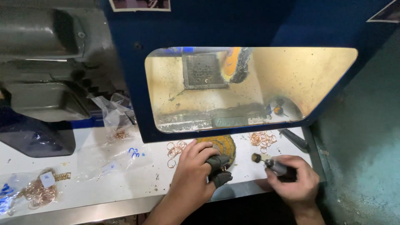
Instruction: Polishing small jewelry components using a bench-mounted polishing wheel and a hand-held rotary tool inside a protective enclosure.
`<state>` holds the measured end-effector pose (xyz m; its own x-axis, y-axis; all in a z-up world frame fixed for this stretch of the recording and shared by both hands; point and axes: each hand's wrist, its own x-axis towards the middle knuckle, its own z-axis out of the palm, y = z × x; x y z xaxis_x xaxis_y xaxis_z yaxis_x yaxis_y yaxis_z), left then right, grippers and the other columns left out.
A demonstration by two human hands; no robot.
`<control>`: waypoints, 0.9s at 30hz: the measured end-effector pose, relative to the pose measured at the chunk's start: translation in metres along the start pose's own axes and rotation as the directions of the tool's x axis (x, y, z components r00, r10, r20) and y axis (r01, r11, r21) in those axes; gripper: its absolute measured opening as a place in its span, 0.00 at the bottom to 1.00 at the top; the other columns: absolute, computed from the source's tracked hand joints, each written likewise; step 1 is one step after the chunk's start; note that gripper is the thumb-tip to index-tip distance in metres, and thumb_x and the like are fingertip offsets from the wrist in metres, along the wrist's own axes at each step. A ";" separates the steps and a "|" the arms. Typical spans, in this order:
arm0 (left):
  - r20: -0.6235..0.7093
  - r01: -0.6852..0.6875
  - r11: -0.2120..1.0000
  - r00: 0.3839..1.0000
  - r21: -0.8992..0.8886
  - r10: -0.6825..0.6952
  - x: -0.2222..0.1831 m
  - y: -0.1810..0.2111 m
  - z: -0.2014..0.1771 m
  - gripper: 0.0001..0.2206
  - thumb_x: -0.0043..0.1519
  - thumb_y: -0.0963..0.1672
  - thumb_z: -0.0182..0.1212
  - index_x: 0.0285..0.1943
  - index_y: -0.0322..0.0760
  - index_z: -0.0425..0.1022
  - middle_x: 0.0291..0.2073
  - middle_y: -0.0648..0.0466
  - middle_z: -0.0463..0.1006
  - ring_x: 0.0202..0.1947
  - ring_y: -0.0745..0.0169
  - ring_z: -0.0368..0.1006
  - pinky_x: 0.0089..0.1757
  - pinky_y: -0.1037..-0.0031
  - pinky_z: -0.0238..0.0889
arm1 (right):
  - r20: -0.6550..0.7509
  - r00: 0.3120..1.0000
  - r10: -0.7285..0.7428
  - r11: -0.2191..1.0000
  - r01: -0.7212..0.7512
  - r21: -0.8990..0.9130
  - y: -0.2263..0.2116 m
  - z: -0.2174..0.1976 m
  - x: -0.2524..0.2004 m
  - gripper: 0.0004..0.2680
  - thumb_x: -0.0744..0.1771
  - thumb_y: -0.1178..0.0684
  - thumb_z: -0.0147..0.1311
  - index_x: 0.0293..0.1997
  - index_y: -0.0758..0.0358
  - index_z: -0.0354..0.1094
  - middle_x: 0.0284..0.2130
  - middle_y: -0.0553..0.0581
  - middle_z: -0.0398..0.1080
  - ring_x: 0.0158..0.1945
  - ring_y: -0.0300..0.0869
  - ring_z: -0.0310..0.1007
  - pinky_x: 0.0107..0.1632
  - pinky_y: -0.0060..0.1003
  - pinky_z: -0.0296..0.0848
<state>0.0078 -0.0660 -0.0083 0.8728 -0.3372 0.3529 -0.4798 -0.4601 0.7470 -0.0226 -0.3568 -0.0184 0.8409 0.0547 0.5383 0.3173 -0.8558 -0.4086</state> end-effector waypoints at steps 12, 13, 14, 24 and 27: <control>0.007 -0.031 0.999 0.999 -0.035 0.032 -0.002 -0.004 0.005 0.14 0.57 0.47 0.71 0.44 0.30 0.83 0.49 0.52 0.79 0.61 0.43 0.68 0.66 0.41 0.46 | 0.166 0.943 -0.289 0.950 0.261 0.169 -0.044 0.012 0.039 0.12 0.58 0.48 0.73 0.34 0.58 0.72 0.35 0.51 0.79 0.34 0.39 0.79 0.40 0.33 0.76; 0.008 -0.030 0.999 1.000 -0.033 0.030 -0.003 -0.004 0.005 0.14 0.57 0.47 0.71 0.44 0.30 0.83 0.49 0.52 0.79 0.61 0.43 0.68 0.66 0.41 0.46 | 0.166 0.943 -0.288 0.950 0.260 0.172 -0.044 0.014 0.039 0.12 0.58 0.48 0.73 0.34 0.58 0.72 0.35 0.51 0.79 0.34 0.39 0.79 0.40 0.33 0.76; 0.034 -0.012 0.999 0.999 -0.043 0.014 -0.003 -0.004 0.004 0.14 0.50 0.41 0.65 0.43 0.29 0.84 0.50 0.52 0.79 0.62 0.43 0.67 0.66 0.41 0.44 | 0.187 0.938 -0.293 0.948 0.260 0.184 -0.043 0.015 0.040 0.12 0.58 0.48 0.73 0.35 0.57 0.72 0.35 0.50 0.79 0.36 0.40 0.80 0.41 0.34 0.76; 0.048 -0.015 0.999 0.999 -0.044 0.017 -0.001 -0.003 0.002 0.18 0.45 0.35 0.60 0.45 0.27 0.83 0.50 0.50 0.79 0.62 0.41 0.66 0.66 0.40 0.45 | 0.236 0.926 -0.294 0.942 0.239 0.234 -0.041 0.020 0.041 0.13 0.60 0.47 0.72 0.37 0.55 0.69 0.35 0.47 0.78 0.35 0.42 0.78 0.40 0.35 0.75; 0.061 -0.027 0.999 0.998 -0.017 0.028 -0.002 -0.005 0.002 0.15 0.43 0.35 0.58 0.39 0.21 0.82 0.50 0.48 0.79 0.62 0.40 0.66 0.67 0.40 0.45 | 0.247 0.925 -0.288 0.947 0.236 0.220 -0.039 0.021 0.040 0.13 0.59 0.47 0.72 0.37 0.55 0.70 0.35 0.46 0.78 0.36 0.41 0.79 0.40 0.35 0.76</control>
<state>0.0087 -0.0651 -0.0142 0.8518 -0.3996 0.3388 -0.5018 -0.4370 0.7465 0.0080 -0.3101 0.0034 0.7949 0.4243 0.4338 0.5953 -0.6840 -0.4218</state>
